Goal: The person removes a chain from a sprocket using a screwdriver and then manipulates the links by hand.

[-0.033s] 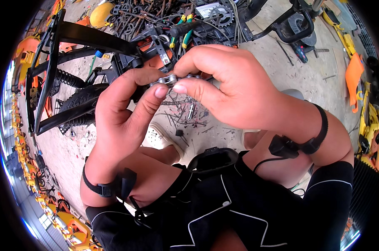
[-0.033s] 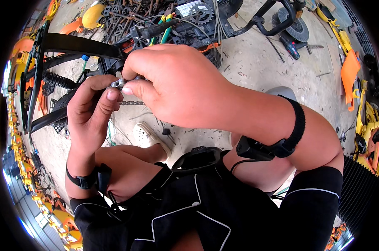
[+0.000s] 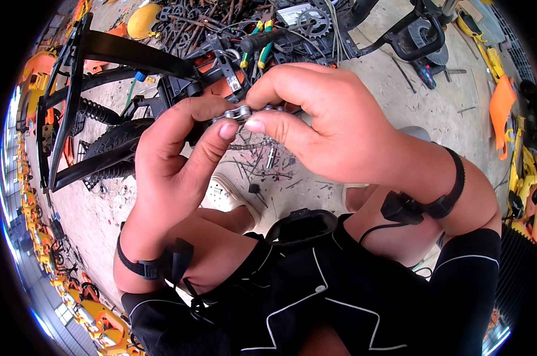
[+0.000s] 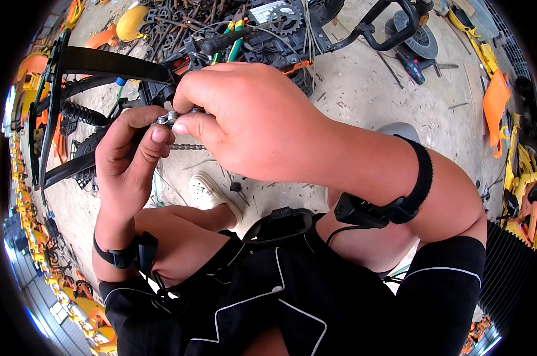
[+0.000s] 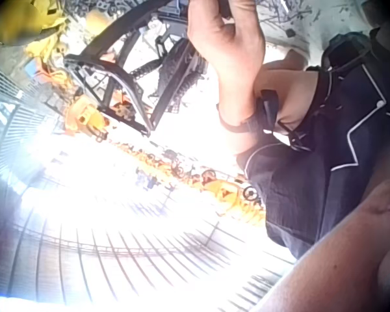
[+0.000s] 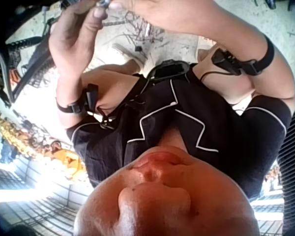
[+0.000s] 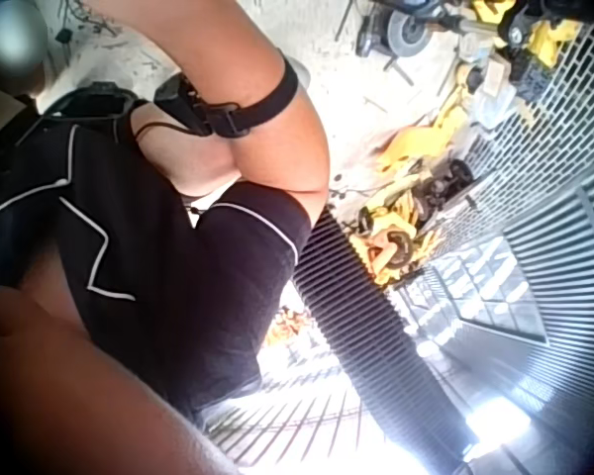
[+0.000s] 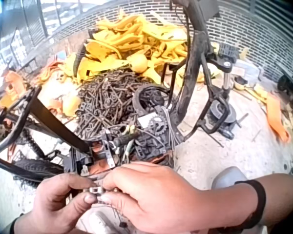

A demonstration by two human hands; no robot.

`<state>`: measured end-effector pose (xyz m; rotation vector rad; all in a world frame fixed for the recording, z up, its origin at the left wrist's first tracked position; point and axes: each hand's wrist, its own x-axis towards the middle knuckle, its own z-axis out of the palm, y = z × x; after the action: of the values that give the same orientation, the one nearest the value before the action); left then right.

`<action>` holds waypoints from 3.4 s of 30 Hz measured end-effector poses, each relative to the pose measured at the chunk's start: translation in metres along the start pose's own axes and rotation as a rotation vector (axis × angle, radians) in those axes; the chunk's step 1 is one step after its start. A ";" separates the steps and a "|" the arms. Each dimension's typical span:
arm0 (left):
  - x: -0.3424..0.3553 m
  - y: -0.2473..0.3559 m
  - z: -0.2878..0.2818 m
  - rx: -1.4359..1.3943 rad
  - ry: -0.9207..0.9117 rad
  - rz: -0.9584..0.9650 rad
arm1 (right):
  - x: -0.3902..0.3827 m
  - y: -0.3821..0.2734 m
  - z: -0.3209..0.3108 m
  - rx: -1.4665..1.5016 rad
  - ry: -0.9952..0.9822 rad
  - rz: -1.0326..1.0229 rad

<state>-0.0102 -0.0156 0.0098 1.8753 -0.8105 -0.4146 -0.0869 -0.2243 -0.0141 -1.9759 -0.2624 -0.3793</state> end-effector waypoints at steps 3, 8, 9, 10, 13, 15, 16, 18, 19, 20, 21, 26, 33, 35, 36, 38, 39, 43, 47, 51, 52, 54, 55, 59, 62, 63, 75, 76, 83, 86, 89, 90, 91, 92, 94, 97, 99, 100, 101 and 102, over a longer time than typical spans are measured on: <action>0.000 0.000 0.001 -0.029 -0.009 0.000 | 0.000 0.000 0.000 -0.004 -0.001 -0.008; 0.000 0.000 0.002 -0.028 -0.018 -0.005 | 0.000 0.000 -0.001 -0.013 -0.006 -0.007; 0.000 0.001 0.003 -0.032 -0.019 -0.006 | 0.001 0.000 -0.001 -0.014 -0.004 -0.006; 0.000 0.001 0.003 -0.037 -0.021 -0.007 | 0.001 0.000 -0.001 -0.016 -0.004 -0.005; 0.001 -0.001 0.004 -0.028 -0.027 0.020 | 0.001 0.001 -0.001 -0.018 -0.004 -0.005; 0.001 0.000 0.003 -0.026 -0.029 0.001 | 0.001 0.001 -0.001 -0.018 -0.004 -0.006; 0.001 0.000 0.003 -0.026 -0.030 -0.008 | 0.001 0.001 -0.001 -0.014 -0.005 -0.007; 0.001 -0.001 0.003 -0.034 -0.032 0.002 | 0.001 0.002 0.000 -0.005 -0.006 -0.008; 0.001 -0.001 0.003 -0.036 -0.034 0.005 | 0.001 0.003 -0.001 -0.023 -0.011 -0.028; 0.002 -0.002 0.004 -0.021 -0.036 0.032 | 0.001 0.004 -0.002 -0.040 -0.017 -0.048; 0.003 -0.002 0.004 -0.006 -0.038 0.058 | 0.001 0.005 -0.004 -0.057 -0.022 -0.068; 0.003 -0.006 0.003 0.010 -0.015 0.087 | 0.003 0.000 -0.007 -0.082 -0.053 -0.010; 0.003 -0.005 -0.001 0.044 -0.021 0.059 | 0.004 -0.001 -0.013 -0.110 -0.003 -0.018; 0.003 -0.006 -0.001 0.038 -0.028 0.059 | 0.004 -0.002 -0.013 -0.107 -0.004 -0.012; 0.003 -0.006 0.000 0.028 -0.022 0.056 | 0.004 -0.002 -0.013 -0.105 -0.006 -0.009; 0.003 -0.006 0.001 0.018 -0.016 0.055 | 0.004 -0.002 -0.013 -0.078 -0.043 0.030; 0.003 -0.007 0.001 0.016 -0.016 0.058 | 0.005 -0.002 -0.013 -0.065 -0.062 0.050; 0.003 -0.004 0.001 0.015 -0.040 0.041 | 0.001 0.002 -0.007 -0.063 -0.083 0.018; 0.003 -0.005 0.000 0.033 -0.049 0.050 | 0.001 0.004 -0.004 -0.037 -0.068 -0.001; 0.003 -0.006 0.002 0.027 -0.045 0.071 | 0.002 0.002 -0.007 -0.072 -0.074 -0.027; 0.003 -0.006 0.001 0.027 -0.046 0.071 | 0.003 0.002 -0.008 -0.068 -0.070 -0.014; 0.003 -0.006 0.000 0.036 -0.037 0.057 | 0.004 0.001 -0.009 -0.062 -0.062 0.013; 0.003 -0.005 0.000 0.040 -0.034 0.052 | 0.004 0.001 -0.010 -0.063 -0.060 0.006; 0.002 -0.003 -0.001 0.032 -0.051 0.001 | 0.004 0.000 -0.009 -0.064 -0.079 0.014; 0.003 -0.005 0.001 0.054 -0.062 0.033 | 0.001 0.006 0.000 0.012 -0.043 -0.001; 0.004 -0.003 0.001 0.083 -0.070 0.038 | 0.000 0.008 0.002 0.049 -0.020 -0.014; 0.004 -0.006 -0.001 0.145 0.000 0.130 | 0.003 0.004 -0.006 0.040 -0.138 0.055; 0.004 -0.006 -0.002 0.157 0.009 0.149 | 0.003 0.005 -0.006 0.018 -0.151 0.038; 0.003 -0.002 -0.003 0.173 0.020 0.186 | 0.002 0.013 -0.010 -0.091 -0.327 0.055; 0.003 -0.002 -0.003 0.135 0.042 0.165 | 0.003 0.012 -0.011 -0.092 -0.324 0.068; 0.002 -0.004 -0.003 0.083 0.055 0.144 | 0.003 0.013 -0.010 -0.074 -0.249 0.064; 0.002 -0.004 -0.003 0.063 0.063 0.124 | 0.003 0.013 -0.010 -0.065 -0.220 0.065; 0.001 -0.003 -0.003 0.043 0.073 0.103 | 0.004 0.012 -0.011 -0.045 -0.235 0.120; 0.001 -0.003 -0.003 0.041 0.079 0.076 | 0.006 0.009 -0.013 -0.024 -0.251 0.176; 0.000 0.000 -0.004 0.038 0.089 0.024 | 0.006 0.007 -0.014 -0.013 -0.254 0.199; -0.001 0.004 -0.002 -0.030 0.082 -0.022 | 0.004 0.012 -0.011 -0.045 -0.200 0.082; 0.000 0.003 -0.003 0.009 0.029 -0.009 | 0.003 0.013 -0.006 -0.074 -0.139 -0.020; 0.000 0.003 -0.003 0.030 0.003 -0.003 | 0.003 0.013 -0.005 -0.090 -0.143 -0.032; 0.000 0.003 -0.002 0.033 0.001 0.005 | 0.003 0.013 -0.005 -0.106 -0.146 -0.044; 0.001 0.002 -0.001 0.037 -0.001 0.013 | 0.003 0.013 -0.005 -0.122 -0.149 -0.056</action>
<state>-0.0097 -0.0166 0.0122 1.9030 -0.8359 -0.3950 -0.0809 -0.2340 -0.0218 -2.1235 -0.3979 -0.2897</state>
